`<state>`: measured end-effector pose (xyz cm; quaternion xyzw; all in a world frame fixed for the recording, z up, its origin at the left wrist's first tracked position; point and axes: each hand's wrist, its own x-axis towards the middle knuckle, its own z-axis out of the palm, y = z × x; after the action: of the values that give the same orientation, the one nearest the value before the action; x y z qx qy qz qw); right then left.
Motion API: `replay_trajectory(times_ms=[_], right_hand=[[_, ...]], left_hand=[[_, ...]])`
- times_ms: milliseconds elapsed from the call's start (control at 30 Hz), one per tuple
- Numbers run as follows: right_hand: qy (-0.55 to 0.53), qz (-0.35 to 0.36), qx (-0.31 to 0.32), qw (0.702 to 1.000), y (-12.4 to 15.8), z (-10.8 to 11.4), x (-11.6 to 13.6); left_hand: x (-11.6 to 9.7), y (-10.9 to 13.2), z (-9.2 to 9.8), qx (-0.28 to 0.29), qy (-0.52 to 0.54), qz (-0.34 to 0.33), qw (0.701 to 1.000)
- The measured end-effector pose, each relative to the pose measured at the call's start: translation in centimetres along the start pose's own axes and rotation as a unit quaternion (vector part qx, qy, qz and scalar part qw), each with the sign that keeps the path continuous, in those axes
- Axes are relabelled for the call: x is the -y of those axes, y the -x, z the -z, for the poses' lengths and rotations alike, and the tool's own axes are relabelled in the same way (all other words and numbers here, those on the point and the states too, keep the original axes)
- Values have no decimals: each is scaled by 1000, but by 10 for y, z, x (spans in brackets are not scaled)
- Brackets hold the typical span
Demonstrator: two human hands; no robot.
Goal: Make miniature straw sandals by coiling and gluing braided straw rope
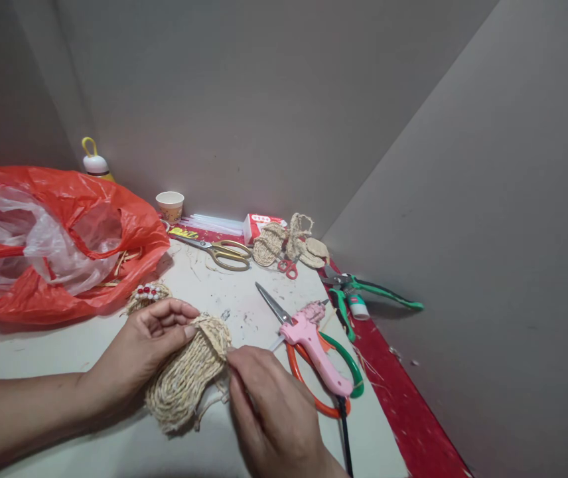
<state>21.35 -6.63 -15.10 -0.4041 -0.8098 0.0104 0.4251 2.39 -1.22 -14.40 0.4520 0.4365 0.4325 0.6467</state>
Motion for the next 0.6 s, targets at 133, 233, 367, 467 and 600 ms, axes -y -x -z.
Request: replay_trajectory(times_ms=[133,233,367,467,600], right_hand=[[9,-5,10,1000,-1,0,-2],[13,-24,13,1000,-3,3,-1],[43,-32,30,998,-5,7,3],[66,8,32,997,-4,5,2],[68,30,78,994,-2,-3,-3]], left_hand=[[0,1,2,8,-9,-13,1000],[-1,1,3,17,-19,-19,1000],[1,3,1,18,-44,-19,999],[7,9,-3,40,-73,-8,997],[15,17,-10,61,-102,11,993]])
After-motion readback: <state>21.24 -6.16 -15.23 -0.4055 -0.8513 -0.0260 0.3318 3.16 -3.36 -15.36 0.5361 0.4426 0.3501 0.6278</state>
